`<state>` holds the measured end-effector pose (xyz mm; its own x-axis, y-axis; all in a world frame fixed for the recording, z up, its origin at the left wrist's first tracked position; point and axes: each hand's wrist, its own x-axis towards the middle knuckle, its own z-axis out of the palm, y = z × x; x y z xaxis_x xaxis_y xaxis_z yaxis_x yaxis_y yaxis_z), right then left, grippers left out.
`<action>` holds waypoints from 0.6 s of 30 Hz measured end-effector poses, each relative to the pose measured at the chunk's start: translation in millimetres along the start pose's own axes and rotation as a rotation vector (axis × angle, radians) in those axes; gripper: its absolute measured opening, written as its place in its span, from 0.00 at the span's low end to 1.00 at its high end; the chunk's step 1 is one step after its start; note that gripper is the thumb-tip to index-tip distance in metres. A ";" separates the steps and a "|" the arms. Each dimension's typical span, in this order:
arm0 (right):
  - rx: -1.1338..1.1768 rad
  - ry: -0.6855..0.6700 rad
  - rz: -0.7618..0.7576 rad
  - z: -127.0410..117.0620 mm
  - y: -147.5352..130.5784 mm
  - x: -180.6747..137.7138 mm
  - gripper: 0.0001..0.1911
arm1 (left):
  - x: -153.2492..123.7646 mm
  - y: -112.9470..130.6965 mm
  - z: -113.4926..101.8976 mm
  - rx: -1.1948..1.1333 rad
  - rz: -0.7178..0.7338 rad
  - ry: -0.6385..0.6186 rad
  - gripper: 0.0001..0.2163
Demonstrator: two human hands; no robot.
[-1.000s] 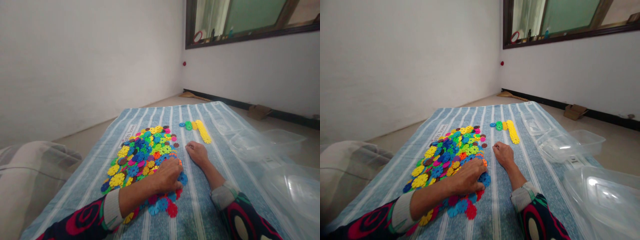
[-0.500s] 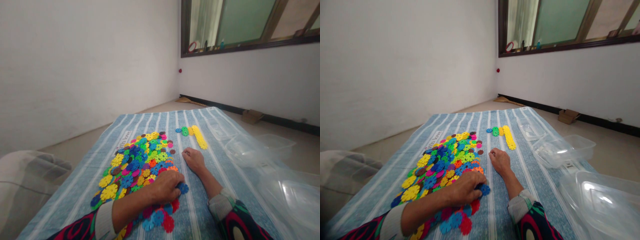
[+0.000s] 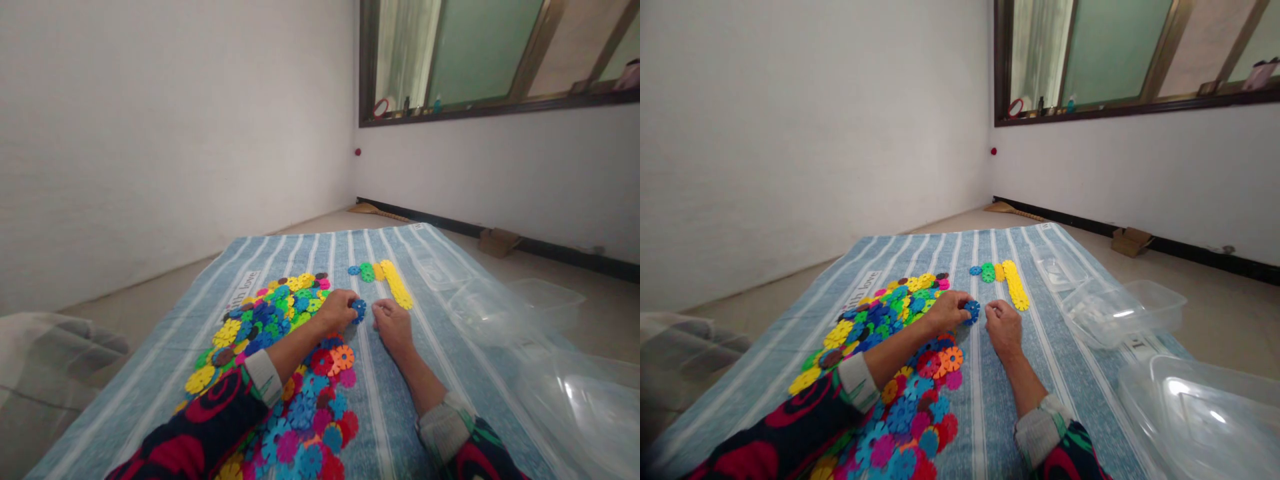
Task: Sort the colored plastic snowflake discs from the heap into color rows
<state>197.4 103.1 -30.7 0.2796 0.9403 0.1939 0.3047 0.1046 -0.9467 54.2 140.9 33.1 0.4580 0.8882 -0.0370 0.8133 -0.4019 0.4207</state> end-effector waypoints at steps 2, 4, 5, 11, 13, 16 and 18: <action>0.094 0.054 0.037 0.9 1.4 1.2 0.11 | 12.5 1.2 2.5 0.060 0.001 -0.004 0.13; 0.160 0.088 0.056 1.6 2.5 2.1 0.12 | 20.8 3.0 5.1 0.101 -0.001 -0.002 0.14; 0.187 0.095 0.062 1.9 2.9 2.6 0.13 | 23.6 3.6 6.1 0.122 -0.002 -0.002 0.15; 0.279 0.088 0.112 2.1 2.4 4.6 0.13 | 28.9 3.9 4.3 0.232 0.053 -0.050 0.23; 0.308 0.077 0.135 1.9 1.6 4.8 0.12 | 29.7 6.3 0.8 0.287 0.111 -0.118 0.25; 0.335 0.051 0.142 1.7 1.2 4.8 0.13 | 31.9 13.7 -4.8 0.392 0.214 -0.223 0.24; 0.338 0.042 0.135 1.6 1.4 4.8 0.13 | 34.1 19.7 -8.1 0.442 0.244 -0.260 0.23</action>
<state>197.7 108.3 -31.6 0.3362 0.9396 0.0647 -0.0536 0.0876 -0.9947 82.9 165.0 47.4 0.6790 0.6966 -0.2316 0.7204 -0.6930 0.0274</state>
